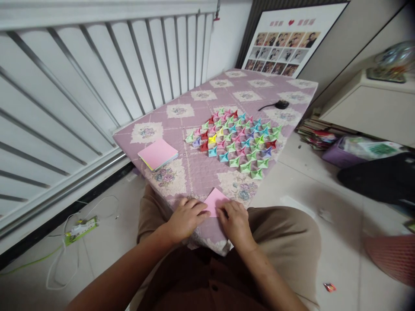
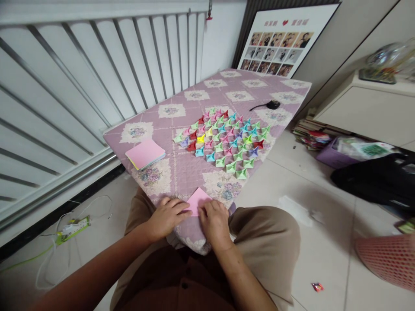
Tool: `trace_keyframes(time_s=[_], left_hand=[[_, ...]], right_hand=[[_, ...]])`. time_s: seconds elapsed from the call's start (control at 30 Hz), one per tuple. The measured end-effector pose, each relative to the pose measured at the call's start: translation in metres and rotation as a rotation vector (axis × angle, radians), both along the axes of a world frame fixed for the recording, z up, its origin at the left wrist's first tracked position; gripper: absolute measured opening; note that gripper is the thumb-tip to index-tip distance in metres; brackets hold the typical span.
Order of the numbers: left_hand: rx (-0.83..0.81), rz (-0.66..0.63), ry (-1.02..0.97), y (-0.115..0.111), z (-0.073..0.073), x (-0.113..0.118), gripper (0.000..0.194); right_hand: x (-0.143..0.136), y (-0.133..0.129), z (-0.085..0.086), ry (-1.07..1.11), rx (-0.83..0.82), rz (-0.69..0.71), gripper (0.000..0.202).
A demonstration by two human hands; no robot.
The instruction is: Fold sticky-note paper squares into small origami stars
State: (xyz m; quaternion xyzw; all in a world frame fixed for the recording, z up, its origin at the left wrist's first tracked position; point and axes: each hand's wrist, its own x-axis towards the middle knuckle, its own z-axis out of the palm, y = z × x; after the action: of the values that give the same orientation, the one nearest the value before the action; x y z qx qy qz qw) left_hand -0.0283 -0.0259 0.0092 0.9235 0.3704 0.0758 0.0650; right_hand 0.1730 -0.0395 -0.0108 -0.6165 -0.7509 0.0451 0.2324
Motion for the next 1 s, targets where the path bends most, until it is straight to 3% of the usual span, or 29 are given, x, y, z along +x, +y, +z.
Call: trace_keyframes(time_s=[0.27, 0.43, 0.6, 1.0], left_hand=[[-0.044, -0.010, 0.027, 0.002, 0.000, -0.002, 0.028], [-0.063, -0.033, 0.007, 0.001, 0.000, -0.014, 0.030], [0.032, -0.046, 0.018, -0.004, -0.009, -0.034, 0.030], [0.102, 0.014, -0.021, -0.022, -0.024, -0.048, 0.032]], right_hand=[[-0.004, -0.027, -0.005, 0.011, 0.055, 0.240, 0.025], [-0.004, -0.030, -0.004, -0.091, 0.038, 0.256, 0.029], [-0.011, -0.029, 0.000, -0.204, 0.005, 0.228, 0.037], [0.013, -0.031, -0.005, -0.125, 0.068, 0.237, 0.028]])
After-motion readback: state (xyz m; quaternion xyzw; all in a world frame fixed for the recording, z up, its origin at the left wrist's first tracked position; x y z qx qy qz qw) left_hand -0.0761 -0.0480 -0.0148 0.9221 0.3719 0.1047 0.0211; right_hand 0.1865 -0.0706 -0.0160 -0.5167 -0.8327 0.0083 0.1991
